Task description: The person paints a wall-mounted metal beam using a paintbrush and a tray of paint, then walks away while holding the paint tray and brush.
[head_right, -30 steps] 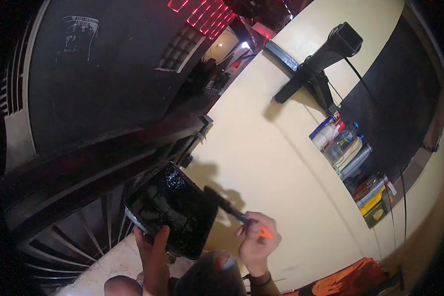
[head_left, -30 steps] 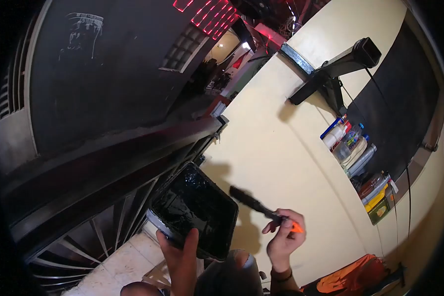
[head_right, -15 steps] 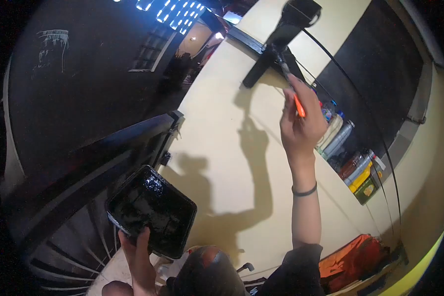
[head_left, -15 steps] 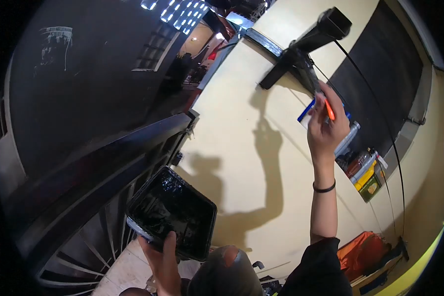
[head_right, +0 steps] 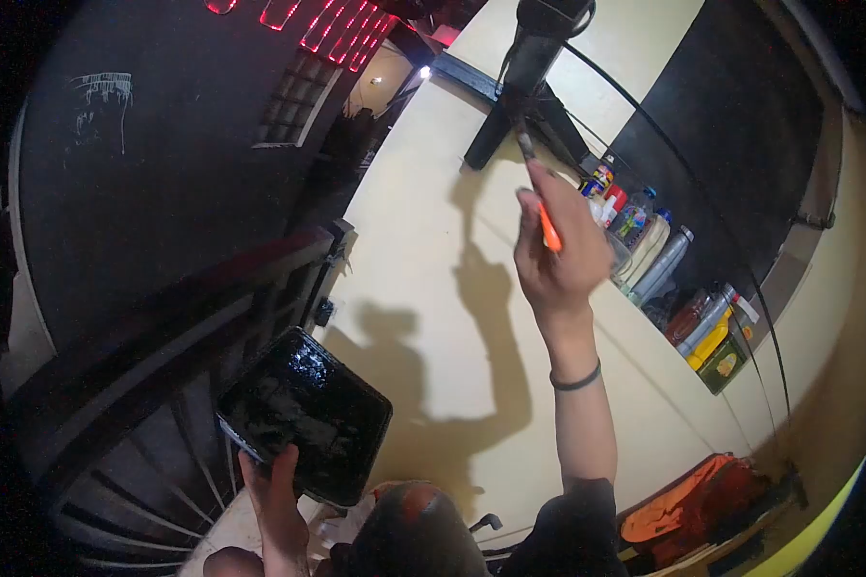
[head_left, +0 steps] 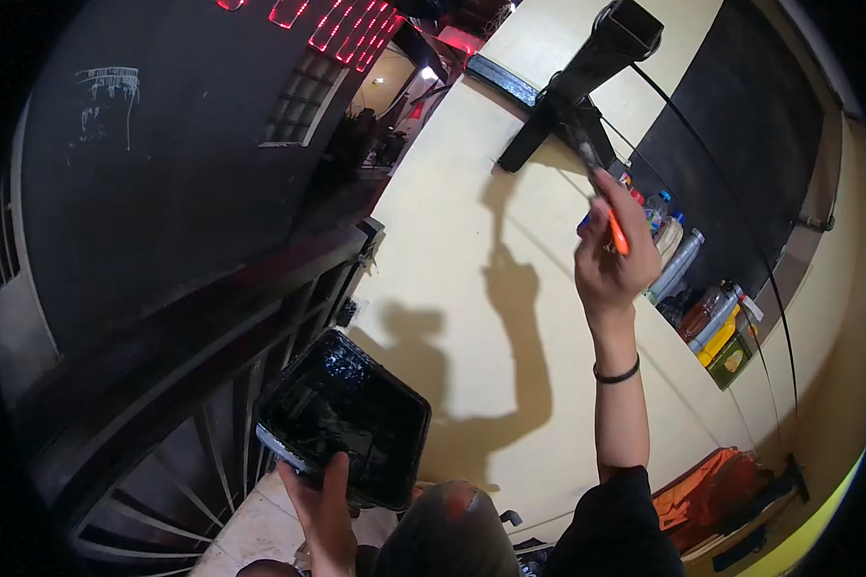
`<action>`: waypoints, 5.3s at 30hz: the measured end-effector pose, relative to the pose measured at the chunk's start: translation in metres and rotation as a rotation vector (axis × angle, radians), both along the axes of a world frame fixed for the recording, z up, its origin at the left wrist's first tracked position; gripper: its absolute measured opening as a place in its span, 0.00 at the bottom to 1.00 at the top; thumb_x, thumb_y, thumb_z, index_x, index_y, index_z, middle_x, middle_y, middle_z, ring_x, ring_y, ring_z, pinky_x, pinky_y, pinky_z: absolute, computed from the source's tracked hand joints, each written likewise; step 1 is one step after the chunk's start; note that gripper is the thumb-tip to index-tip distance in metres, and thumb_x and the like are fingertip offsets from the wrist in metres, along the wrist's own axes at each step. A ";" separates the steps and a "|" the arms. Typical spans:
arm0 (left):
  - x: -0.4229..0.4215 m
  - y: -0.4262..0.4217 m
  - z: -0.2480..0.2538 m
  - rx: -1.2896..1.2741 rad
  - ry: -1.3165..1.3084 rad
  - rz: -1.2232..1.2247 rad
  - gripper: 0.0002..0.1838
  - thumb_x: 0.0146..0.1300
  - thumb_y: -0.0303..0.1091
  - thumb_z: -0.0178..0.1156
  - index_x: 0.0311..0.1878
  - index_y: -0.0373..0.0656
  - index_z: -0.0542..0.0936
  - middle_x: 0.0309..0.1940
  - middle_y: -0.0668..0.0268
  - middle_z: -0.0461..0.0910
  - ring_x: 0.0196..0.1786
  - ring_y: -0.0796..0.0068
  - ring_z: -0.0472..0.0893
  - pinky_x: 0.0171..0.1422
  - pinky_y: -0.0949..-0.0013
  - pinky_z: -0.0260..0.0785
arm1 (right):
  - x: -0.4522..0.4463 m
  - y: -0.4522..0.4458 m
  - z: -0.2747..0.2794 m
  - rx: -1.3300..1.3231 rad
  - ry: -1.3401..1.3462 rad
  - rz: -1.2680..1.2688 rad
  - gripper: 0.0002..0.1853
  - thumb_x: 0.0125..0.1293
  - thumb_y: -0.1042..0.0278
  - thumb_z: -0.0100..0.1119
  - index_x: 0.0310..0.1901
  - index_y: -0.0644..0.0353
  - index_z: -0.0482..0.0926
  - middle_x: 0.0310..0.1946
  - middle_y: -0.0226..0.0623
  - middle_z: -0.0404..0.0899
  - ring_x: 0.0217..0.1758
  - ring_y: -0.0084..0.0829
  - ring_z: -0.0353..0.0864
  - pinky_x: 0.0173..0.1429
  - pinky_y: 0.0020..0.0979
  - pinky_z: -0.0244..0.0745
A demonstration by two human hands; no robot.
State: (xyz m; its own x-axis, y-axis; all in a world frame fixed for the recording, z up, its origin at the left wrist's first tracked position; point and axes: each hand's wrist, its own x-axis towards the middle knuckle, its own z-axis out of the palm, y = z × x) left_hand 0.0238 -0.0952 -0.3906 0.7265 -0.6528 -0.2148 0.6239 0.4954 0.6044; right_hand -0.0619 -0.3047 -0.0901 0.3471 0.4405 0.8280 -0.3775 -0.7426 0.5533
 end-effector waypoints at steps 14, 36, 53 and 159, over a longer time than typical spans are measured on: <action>-0.004 -0.003 0.006 -0.003 0.014 0.016 0.34 0.64 0.24 0.61 0.73 0.42 0.61 0.63 0.60 0.72 0.63 0.66 0.73 0.69 0.65 0.61 | 0.012 0.005 0.005 -0.100 -0.060 -0.023 0.10 0.67 0.74 0.64 0.49 0.67 0.82 0.40 0.42 0.86 0.31 0.28 0.86 0.37 0.26 0.81; 0.006 -0.002 -0.005 -0.063 -0.017 0.023 0.34 0.60 0.26 0.65 0.66 0.35 0.59 0.54 0.56 0.74 0.55 0.68 0.75 0.59 0.67 0.69 | -0.014 0.063 -0.034 0.003 -0.174 0.069 0.29 0.80 0.51 0.38 0.53 0.77 0.75 0.33 0.50 0.84 0.26 0.31 0.83 0.31 0.27 0.78; 0.014 -0.012 0.000 0.190 -0.257 -0.005 0.33 0.54 0.35 0.72 0.55 0.35 0.62 0.42 0.46 0.81 0.44 0.50 0.85 0.49 0.54 0.77 | 0.162 0.158 0.133 -0.519 0.429 -0.867 0.19 0.73 0.50 0.52 0.33 0.56 0.81 0.20 0.38 0.80 0.28 0.42 0.83 0.34 0.42 0.74; 0.009 0.012 0.004 -0.029 -0.044 0.065 0.33 0.59 0.24 0.65 0.66 0.37 0.60 0.55 0.57 0.73 0.55 0.69 0.75 0.62 0.67 0.67 | 0.021 -0.009 -0.010 0.117 0.179 -0.264 0.13 0.66 0.75 0.65 0.51 0.62 0.82 0.43 0.45 0.85 0.42 0.39 0.87 0.45 0.31 0.79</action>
